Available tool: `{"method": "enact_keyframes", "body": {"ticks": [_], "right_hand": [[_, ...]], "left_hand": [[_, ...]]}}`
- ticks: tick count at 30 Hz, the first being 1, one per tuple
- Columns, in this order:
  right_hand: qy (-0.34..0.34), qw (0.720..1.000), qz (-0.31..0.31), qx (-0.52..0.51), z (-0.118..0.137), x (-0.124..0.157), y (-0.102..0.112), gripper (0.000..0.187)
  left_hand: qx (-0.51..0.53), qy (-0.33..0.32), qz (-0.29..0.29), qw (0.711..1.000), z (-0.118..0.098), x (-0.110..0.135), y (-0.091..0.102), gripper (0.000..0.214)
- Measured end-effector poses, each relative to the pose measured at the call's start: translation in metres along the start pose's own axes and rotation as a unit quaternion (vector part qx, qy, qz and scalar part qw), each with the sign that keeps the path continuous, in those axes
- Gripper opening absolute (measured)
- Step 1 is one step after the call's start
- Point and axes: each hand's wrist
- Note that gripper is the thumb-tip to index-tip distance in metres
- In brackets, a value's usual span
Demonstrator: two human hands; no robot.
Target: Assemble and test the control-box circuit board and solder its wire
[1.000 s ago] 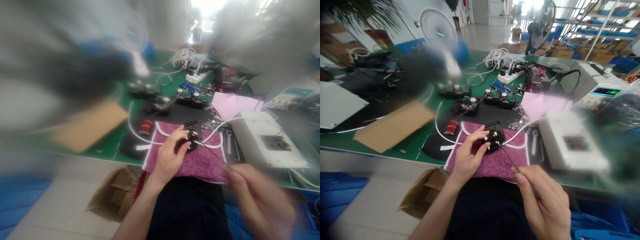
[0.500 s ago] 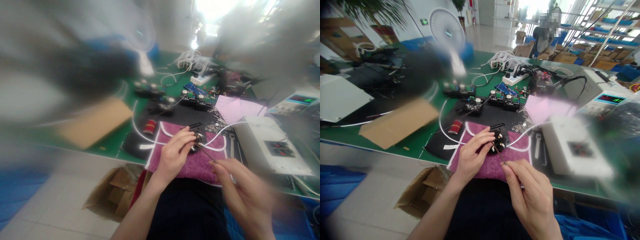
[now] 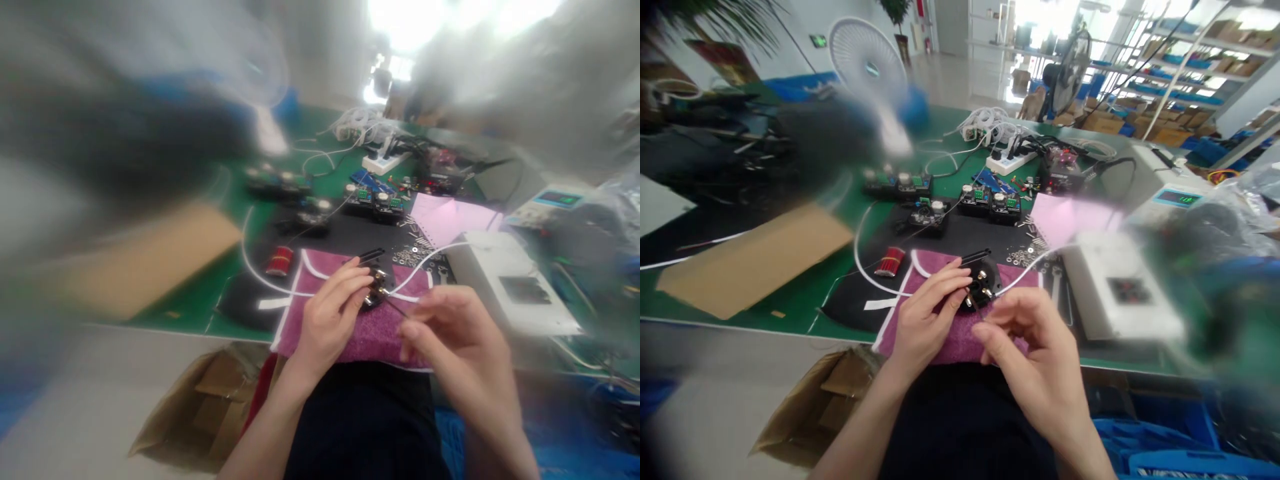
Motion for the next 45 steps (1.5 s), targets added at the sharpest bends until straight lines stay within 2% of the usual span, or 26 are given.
{"method": "enact_keyframes", "body": {"ticks": [2,4,6,7,9,12,14,16,19,21,23,25,27,29,30,32,33,34,35,36,38,40,42,43,45], "right_hand": [[-0.058,0.987,0.082,-0.129,-0.004,-0.005,0.000,0.029],[-0.093,0.957,0.162,-0.223,-0.010,-0.011,0.001,0.027],[-0.114,0.933,0.188,-0.286,-0.015,-0.015,-0.001,0.023],[-0.123,0.929,0.181,-0.298,-0.017,-0.016,-0.002,0.023],[-0.124,0.941,0.149,-0.277,-0.018,-0.017,-0.006,0.025],[-0.072,0.980,0.086,-0.166,-0.013,-0.018,-0.014,0.027],[-0.034,0.991,0.065,-0.109,-0.010,-0.019,-0.016,0.029],[-0.027,0.989,0.084,-0.116,-0.011,-0.022,-0.016,0.028],[-0.052,0.964,0.157,-0.207,-0.016,-0.026,-0.011,0.020],[-0.054,0.954,0.182,-0.233,-0.018,-0.027,-0.008,0.019],[-0.026,0.972,0.150,-0.178,-0.016,-0.026,-0.009,0.021],[0.017,0.994,0.079,-0.069,-0.012,-0.025,-0.013,0.027],[0.019,0.999,0.032,-0.019,-0.010,-0.025,-0.018,0.040],[-0.045,0.992,0.053,-0.107,-0.013,-0.026,-0.021,0.047],[-0.088,0.975,0.085,-0.183,-0.016,-0.027,-0.021,0.046],[-0.149,0.923,0.152,-0.321,-0.024,-0.027,-0.021,0.038],[-0.159,0.903,0.174,-0.360,-0.028,-0.026,-0.020,0.037],[-0.157,0.895,0.181,-0.376,-0.030,-0.025,-0.020,0.037],[-0.148,0.902,0.171,-0.369,-0.030,-0.023,-0.021,0.038],[-0.131,0.920,0.143,-0.340,-0.028,-0.022,-0.022,0.037],[-0.081,0.969,0.050,-0.226,-0.022,-0.018,-0.028,0.035],[-0.017,0.995,-0.017,-0.100,-0.015,-0.018,-0.033,0.035],[-0.016,0.996,-0.008,-0.089,-0.013,-0.020,-0.034,0.043],[-0.042,0.989,0.020,-0.139,-0.014,-0.022,-0.033,0.045],[-0.110,0.947,0.094,-0.288,-0.019,-0.026,-0.028,0.041]], "left_hand": [[-0.013,0.004,0.001,1.000,0.002,0.000,0.001,0.027],[-0.023,-0.006,-0.008,1.000,0.004,0.000,0.001,0.027],[-0.024,-0.007,-0.008,1.000,0.006,0.000,0.001,0.026],[-0.025,-0.005,-0.005,1.000,0.007,0.000,0.001,0.026],[-0.026,-0.004,-0.003,1.000,0.008,0.000,0.001,0.027],[-0.026,-0.010,-0.008,1.000,0.008,0.001,0.000,0.027],[-0.027,-0.014,-0.011,0.999,0.007,0.000,0.000,0.027],[-0.028,-0.014,-0.013,0.999,0.006,0.000,0.000,0.027],[-0.024,-0.010,-0.015,1.000,0.005,0.000,0.001,0.026],[-0.020,-0.010,-0.013,1.000,0.005,0.000,0.001,0.026],[-0.019,-0.014,-0.009,1.000,0.005,0.000,0.001,0.027],[-0.021,-0.018,-0.007,1.000,0.005,-0.001,0.000,0.029],[-0.023,-0.021,-0.006,0.999,0.005,0.000,0.000,0.030],[-0.025,-0.019,-0.005,0.999,0.005,0.000,0.001,0.030],[-0.024,-0.017,-0.006,1.000,0.005,0.000,0.001,0.031],[-0.024,-0.013,-0.008,1.000,0.005,-0.001,0.002,0.031],[-0.026,-0.012,-0.010,1.000,0.005,-0.001,0.002,0.031],[-0.030,-0.014,-0.010,0.999,0.005,-0.002,0.002,0.030],[-0.035,-0.017,-0.011,0.999,0.005,-0.003,0.002,0.030],[-0.040,-0.023,-0.012,0.999,0.005,-0.003,0.002,0.030],[-0.051,-0.038,-0.014,0.998,0.007,-0.004,0.003,0.029],[-0.068,-0.038,-0.009,0.997,0.011,-0.003,0.003,0.029],[-0.079,-0.030,-0.012,0.996,0.015,-0.003,0.004,0.029],[-0.083,-0.026,-0.009,0.996,0.017,-0.003,0.004,0.029],[-0.088,-0.029,-0.001,0.996,0.018,-0.003,0.006,0.030]]}}
Point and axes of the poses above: each hand's wrist, its own x-axis away from the middle knuckle, its own y-axis out of the back of the hand, z = x × y, and after that the axes turned 10 degrees about y, right-handed
